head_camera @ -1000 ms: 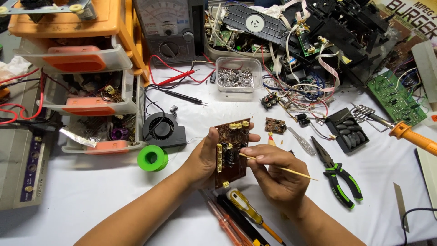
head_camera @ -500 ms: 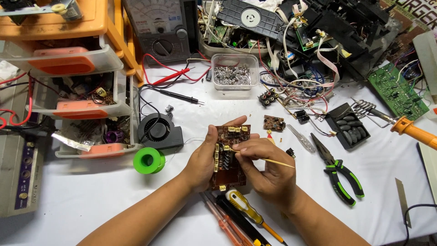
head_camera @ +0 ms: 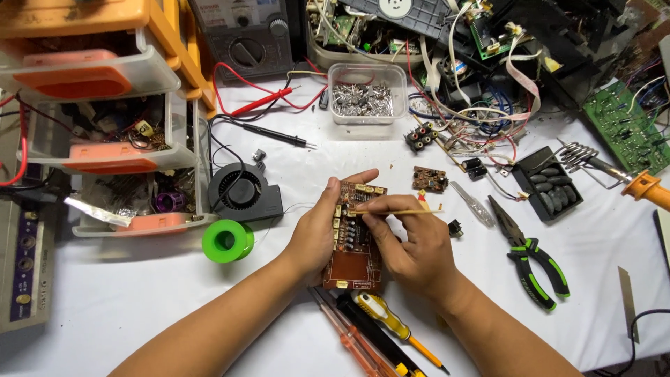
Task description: The person holds a small brown circuit board and uses a wooden stick to scrape and clean the surface of the board. The person turns the board over to clean both sides, focusing on the component areas.
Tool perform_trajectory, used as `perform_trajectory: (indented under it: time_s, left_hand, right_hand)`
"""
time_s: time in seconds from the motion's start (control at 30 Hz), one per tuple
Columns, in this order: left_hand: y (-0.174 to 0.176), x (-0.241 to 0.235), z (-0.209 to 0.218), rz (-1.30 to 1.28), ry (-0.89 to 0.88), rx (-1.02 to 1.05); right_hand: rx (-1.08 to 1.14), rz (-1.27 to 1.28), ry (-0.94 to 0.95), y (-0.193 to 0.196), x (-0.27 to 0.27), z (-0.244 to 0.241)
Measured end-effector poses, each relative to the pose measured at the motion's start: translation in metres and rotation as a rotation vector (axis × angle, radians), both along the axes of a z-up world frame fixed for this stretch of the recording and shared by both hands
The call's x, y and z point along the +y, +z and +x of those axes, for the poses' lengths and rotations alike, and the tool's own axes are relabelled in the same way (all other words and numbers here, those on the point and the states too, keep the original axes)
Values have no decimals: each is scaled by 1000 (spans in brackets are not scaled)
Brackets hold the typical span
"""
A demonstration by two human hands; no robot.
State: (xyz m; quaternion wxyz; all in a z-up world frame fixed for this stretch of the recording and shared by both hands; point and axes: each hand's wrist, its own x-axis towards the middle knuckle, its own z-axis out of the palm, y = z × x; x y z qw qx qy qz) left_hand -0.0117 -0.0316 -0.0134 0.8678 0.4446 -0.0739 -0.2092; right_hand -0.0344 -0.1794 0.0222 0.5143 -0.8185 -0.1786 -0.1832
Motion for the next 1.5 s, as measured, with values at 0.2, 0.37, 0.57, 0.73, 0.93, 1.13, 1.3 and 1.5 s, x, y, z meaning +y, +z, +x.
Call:
perform_trajectory:
  time_s: [0.2,0.37,0.57,0.73,0.93,1.13,1.3,1.5]
  left_hand:
    - [21,3,-7,110,-4,8]
    - [29,5,-8,160,5,-34]
    - [35,4,-7,228,11,-92]
    - [45,5,-8,267,6,-99]
    - [53,5,-10,288,-10,-71]
    - [53,4,-9,350,-30,-106]
    - [31,5,-8,343,-16,-158]
    - [15,3,-3,348,12,-198]
  right_hand:
    - [68,15,21,-10,-5,2]
    - [65,2,21,-11,-3,1]
    - [48,-30,-6,-14,-2,-2]
    - [-1,-100,-28,-9,2,-4]
    - [-13,-120,-15,-5,2,-2]
    - [-3,-150,-15,-4,1,-2]
    - [38,-148,-10,-3,2,-3]
    - [26,-140,-25,-7,1,-4]
